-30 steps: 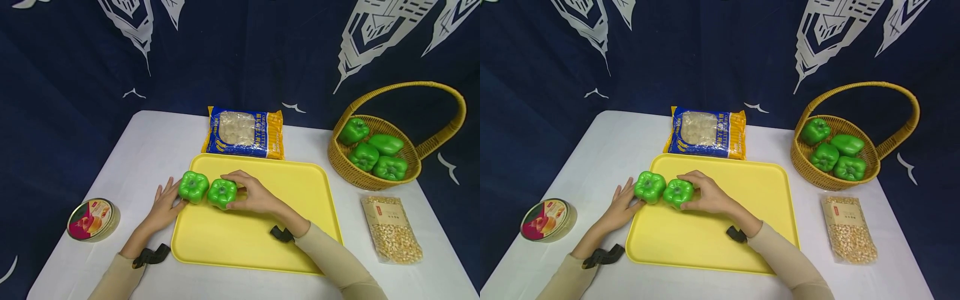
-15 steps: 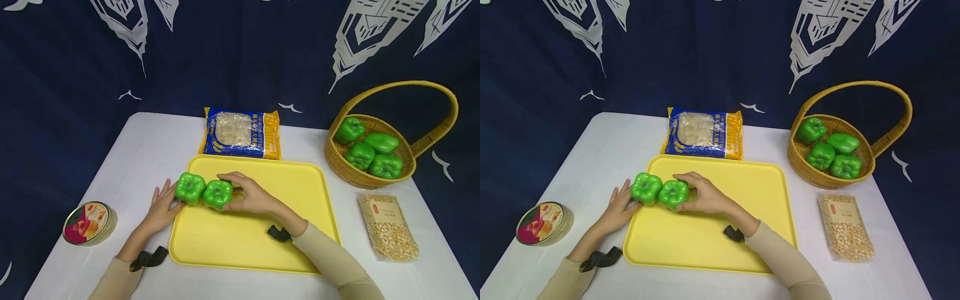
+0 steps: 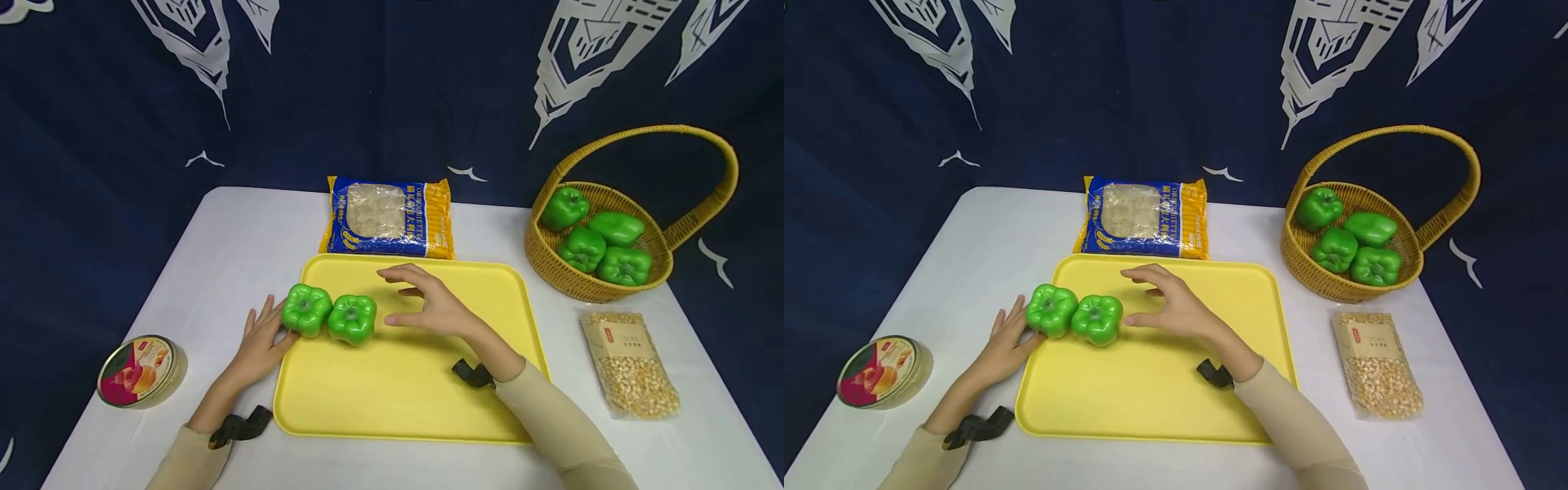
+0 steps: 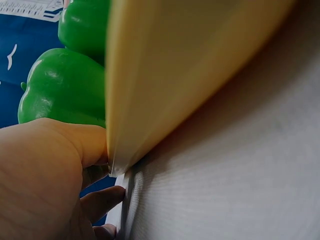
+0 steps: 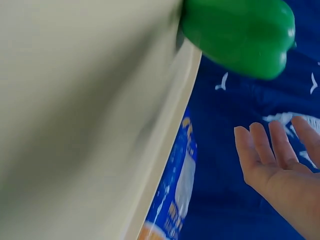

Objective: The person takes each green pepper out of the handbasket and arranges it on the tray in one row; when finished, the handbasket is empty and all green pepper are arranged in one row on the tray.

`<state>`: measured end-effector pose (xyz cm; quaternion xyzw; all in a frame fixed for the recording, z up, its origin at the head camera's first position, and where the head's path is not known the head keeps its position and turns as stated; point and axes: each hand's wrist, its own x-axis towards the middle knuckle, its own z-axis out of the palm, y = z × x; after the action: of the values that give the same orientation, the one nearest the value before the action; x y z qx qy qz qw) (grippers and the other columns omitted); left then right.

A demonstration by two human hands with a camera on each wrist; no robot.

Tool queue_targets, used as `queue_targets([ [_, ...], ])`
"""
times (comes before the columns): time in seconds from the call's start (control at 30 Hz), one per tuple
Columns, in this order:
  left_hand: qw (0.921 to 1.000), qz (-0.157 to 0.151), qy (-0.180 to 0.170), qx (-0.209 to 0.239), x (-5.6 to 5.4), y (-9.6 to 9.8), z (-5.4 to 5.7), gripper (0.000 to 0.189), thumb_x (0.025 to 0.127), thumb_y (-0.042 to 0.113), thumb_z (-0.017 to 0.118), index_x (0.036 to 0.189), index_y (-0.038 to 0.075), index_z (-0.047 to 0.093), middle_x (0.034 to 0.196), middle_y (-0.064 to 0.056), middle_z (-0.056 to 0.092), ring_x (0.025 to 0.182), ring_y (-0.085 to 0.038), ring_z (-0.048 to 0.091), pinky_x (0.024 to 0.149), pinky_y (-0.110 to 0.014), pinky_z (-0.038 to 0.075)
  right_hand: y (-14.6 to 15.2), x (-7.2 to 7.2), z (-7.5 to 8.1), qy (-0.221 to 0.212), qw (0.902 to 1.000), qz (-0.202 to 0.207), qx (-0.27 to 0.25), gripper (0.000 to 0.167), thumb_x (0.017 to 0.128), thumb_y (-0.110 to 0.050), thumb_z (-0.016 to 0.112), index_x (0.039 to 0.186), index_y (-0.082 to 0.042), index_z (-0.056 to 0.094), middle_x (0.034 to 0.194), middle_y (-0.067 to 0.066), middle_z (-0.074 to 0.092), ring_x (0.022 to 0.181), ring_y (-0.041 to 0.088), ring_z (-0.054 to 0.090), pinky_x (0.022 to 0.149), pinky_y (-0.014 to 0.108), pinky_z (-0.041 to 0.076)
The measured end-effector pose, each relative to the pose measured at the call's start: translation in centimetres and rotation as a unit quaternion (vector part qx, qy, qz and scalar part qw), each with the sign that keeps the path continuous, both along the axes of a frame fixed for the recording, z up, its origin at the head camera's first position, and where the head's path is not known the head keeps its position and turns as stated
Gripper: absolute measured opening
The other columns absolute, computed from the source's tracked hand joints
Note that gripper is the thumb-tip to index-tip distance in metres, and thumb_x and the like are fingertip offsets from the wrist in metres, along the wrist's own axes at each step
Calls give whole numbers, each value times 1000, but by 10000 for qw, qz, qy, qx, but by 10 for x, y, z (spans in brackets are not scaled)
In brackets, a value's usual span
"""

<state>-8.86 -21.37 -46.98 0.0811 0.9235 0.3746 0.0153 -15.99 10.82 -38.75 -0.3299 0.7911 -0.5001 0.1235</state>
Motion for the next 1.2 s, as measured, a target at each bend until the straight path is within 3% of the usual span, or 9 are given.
queue_targets([
  [0.3,10000,-19,16,-9,0,0,0,60,97,16,56,150,-1,34,157,-23,29,150,-46,2,115,-65,-9,52,-7,5,99,9974,-648,-285,62,81,-3,78,137,0,51,138,21,49,128,40,49,103,53,46],
  [0.4,10000,-12,17,4,-1,0,1,60,97,17,56,150,-1,34,157,-23,29,150,-45,2,115,-65,-10,75,-9,10,245,9941,-1024,-270,60,82,-1,76,137,1,51,135,23,51,126,32,51,103,44,49],
  [0.5,10000,2,6,29,0,1,1,60,97,17,56,150,-1,34,157,-24,29,150,-46,2,114,-66,-10,99,-10,15,402,9885,-1417,-340,58,83,2,74,137,0,52,135,17,53,124,20,54,100,29,50],
  [0.67,9999,28,-71,100,0,1,0,61,97,16,56,150,-2,33,157,-25,29,150,-45,1,115,-65,-11,139,-12,27,512,9738,-1973,-1006,55,84,9,69,136,2,53,132,-1,57,120,9,57,96,16,48],
  [0.83,9999,36,-105,130,0,1,-1,61,97,15,57,150,-2,32,157,-25,28,150,-45,1,115,-64,-12,174,-20,41,559,9440,-2674,-1849,51,83,12,68,132,1,57,125,-4,62,114,9,59,89,12,50],
  [0.9,9999,35,-90,120,0,1,-1,61,96,15,57,150,-2,33,157,-25,29,150,-45,1,115,-64,-11,187,-27,46,686,9296,-3099,-1874,50,84,9,69,131,-5,60,123,-5,62,111,7,59,87,10,50],
  [1.13,9999,2,-15,124,0,0,0,61,97,16,57,150,-2,34,156,-25,29,150,-46,2,114,-66,-10,219,-54,54,707,8602,-4563,-2165,46,83,-1,75,127,-10,64,116,-3,63,106,8,59,80,10,48],
  [1.2,9999,-7,24,116,0,0,-1,60,97,17,57,150,-2,34,156,-25,29,149,-46,3,114,-66,-9,225,-61,56,665,8466,-4910,-1944,47,84,-7,76,129,-14,63,119,-5,61,109,6,56,80,10,46],
])
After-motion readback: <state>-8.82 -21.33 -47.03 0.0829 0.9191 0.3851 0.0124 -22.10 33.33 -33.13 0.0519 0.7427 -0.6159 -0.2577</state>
